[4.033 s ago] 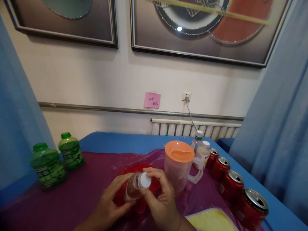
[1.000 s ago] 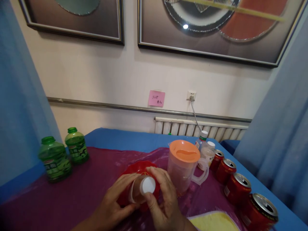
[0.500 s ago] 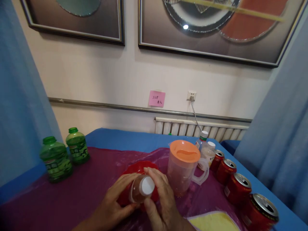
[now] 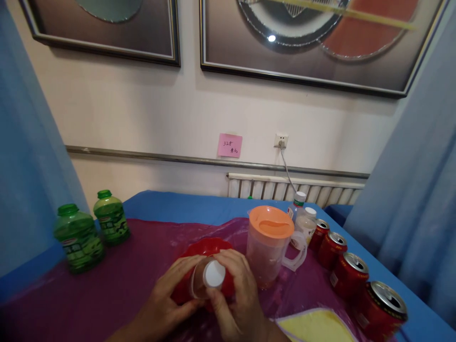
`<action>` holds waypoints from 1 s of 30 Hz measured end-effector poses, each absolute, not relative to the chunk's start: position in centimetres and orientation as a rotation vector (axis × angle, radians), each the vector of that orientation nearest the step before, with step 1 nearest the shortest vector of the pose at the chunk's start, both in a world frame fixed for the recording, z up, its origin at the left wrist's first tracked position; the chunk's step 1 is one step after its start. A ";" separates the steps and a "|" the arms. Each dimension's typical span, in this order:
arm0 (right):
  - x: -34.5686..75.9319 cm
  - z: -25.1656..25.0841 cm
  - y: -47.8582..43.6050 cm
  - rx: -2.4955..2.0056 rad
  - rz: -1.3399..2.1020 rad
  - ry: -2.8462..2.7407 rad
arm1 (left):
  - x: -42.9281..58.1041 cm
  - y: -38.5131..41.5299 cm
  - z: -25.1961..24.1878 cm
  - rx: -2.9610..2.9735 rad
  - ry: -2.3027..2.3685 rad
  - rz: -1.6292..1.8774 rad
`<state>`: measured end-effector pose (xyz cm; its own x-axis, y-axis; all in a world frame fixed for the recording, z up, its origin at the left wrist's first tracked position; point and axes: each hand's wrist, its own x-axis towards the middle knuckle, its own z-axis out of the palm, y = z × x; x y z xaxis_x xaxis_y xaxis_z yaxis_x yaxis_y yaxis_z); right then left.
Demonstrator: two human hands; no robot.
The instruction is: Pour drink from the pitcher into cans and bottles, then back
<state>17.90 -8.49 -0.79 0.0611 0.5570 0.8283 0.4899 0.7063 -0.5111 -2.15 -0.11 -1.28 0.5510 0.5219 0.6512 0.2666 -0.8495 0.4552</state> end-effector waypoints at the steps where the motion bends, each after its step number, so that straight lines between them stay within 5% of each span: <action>1: 17.8 -0.9 -8.4 -0.884 0.070 -1.526 | -2.2 -0.1 -1.3 2.489 0.652 1.185; 30: 17.6 -0.6 -8.8 -0.899 0.046 -1.539 | -2.2 -0.3 -1.0 2.529 0.626 1.179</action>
<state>17.60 -8.79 -0.60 0.0977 0.5524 0.8278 0.5015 0.6911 -0.5204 -2.19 -0.25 -1.02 0.5728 0.4941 0.6541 0.2650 -0.8667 0.4226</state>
